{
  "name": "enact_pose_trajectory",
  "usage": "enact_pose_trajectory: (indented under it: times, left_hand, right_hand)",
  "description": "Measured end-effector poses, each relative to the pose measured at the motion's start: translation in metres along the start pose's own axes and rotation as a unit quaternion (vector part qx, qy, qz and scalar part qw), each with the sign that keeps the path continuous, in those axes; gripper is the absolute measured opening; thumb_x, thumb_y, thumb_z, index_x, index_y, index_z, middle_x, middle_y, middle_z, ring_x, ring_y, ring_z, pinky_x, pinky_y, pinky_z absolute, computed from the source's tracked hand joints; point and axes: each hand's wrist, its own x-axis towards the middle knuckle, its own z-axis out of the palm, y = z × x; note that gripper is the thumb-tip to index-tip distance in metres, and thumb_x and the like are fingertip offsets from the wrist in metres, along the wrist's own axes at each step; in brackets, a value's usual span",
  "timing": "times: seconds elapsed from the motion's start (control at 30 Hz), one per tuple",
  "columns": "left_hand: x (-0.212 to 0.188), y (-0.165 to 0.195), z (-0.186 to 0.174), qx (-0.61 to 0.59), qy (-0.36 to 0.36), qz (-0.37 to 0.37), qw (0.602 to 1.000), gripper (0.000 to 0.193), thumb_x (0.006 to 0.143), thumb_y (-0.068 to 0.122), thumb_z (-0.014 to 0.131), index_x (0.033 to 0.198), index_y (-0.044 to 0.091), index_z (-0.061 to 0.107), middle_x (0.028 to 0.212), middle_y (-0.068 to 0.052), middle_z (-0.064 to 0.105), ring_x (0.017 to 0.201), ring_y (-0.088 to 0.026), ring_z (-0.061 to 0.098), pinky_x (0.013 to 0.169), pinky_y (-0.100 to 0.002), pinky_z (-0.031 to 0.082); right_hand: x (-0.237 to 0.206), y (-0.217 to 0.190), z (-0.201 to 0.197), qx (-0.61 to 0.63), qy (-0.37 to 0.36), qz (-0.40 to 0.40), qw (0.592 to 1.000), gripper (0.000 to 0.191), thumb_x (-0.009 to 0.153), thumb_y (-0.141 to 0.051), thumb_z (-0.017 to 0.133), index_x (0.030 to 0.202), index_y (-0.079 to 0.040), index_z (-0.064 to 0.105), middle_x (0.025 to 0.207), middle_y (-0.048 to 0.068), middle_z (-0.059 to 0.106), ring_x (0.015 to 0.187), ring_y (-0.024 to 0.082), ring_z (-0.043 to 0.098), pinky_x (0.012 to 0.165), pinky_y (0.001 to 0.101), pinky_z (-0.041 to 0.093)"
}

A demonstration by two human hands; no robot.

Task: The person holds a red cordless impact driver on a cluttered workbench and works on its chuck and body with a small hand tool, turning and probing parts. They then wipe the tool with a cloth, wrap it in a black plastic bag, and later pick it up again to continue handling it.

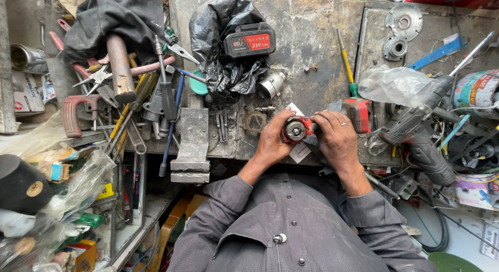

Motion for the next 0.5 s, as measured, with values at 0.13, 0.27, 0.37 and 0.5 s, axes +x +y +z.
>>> enact_pose_trajectory:
  times: [0.13, 0.27, 0.37, 0.5]
  left_hand:
    - [0.006, 0.003, -0.001, 0.037, -0.008, 0.032, 0.999, 0.069, 0.073, 0.009, 0.087, 0.134, 0.006, 0.056, 0.132, -0.016, 0.064, 0.131, -0.038, 0.062, 0.108, -0.042, 0.053]
    - [0.009, 0.004, -0.001, 0.036, -0.021, 0.001, 0.999, 0.065, 0.075, 0.014, 0.087, 0.132, 0.007, 0.056, 0.125, -0.015, 0.066, 0.119, -0.037, 0.065, 0.100, -0.042, 0.054]
    - [0.009, 0.003, -0.003, 0.037, -0.026, -0.005, 0.999, 0.063, 0.075, 0.013, 0.084, 0.131, 0.008, 0.056, 0.122, -0.014, 0.066, 0.116, -0.037, 0.066, 0.099, -0.042, 0.054]
    - [0.007, 0.000, -0.005, 0.036, -0.019, 0.023, 0.999, 0.064, 0.074, 0.010, 0.080, 0.133, 0.008, 0.055, 0.125, -0.015, 0.064, 0.120, -0.038, 0.063, 0.103, -0.043, 0.052]
  right_hand:
    - [0.007, 0.000, -0.007, 0.027, -0.034, 0.022, 0.999, 0.046, 0.075, 0.002, 0.074, 0.119, -0.006, 0.064, 0.122, 0.011, 0.067, 0.118, 0.033, 0.063, 0.105, 0.0456, 0.047]
    - [0.010, -0.008, -0.026, 0.083, -0.046, 0.031, 0.995, 0.056, 0.074, -0.005, 0.068, 0.130, -0.002, 0.061, 0.129, 0.014, 0.063, 0.123, 0.035, 0.059, 0.110, 0.0476, 0.043]
    - [0.013, -0.022, -0.035, 0.052, -0.027, 0.017, 0.998, 0.052, 0.081, -0.023, 0.074, 0.128, -0.005, 0.063, 0.124, 0.012, 0.063, 0.118, 0.032, 0.059, 0.108, 0.0471, 0.041]
    - [0.027, -0.040, -0.028, -0.041, -0.040, -0.035, 0.998, 0.056, 0.082, -0.043, 0.081, 0.122, -0.007, 0.066, 0.115, 0.009, 0.066, 0.110, 0.029, 0.061, 0.102, 0.0479, 0.038]
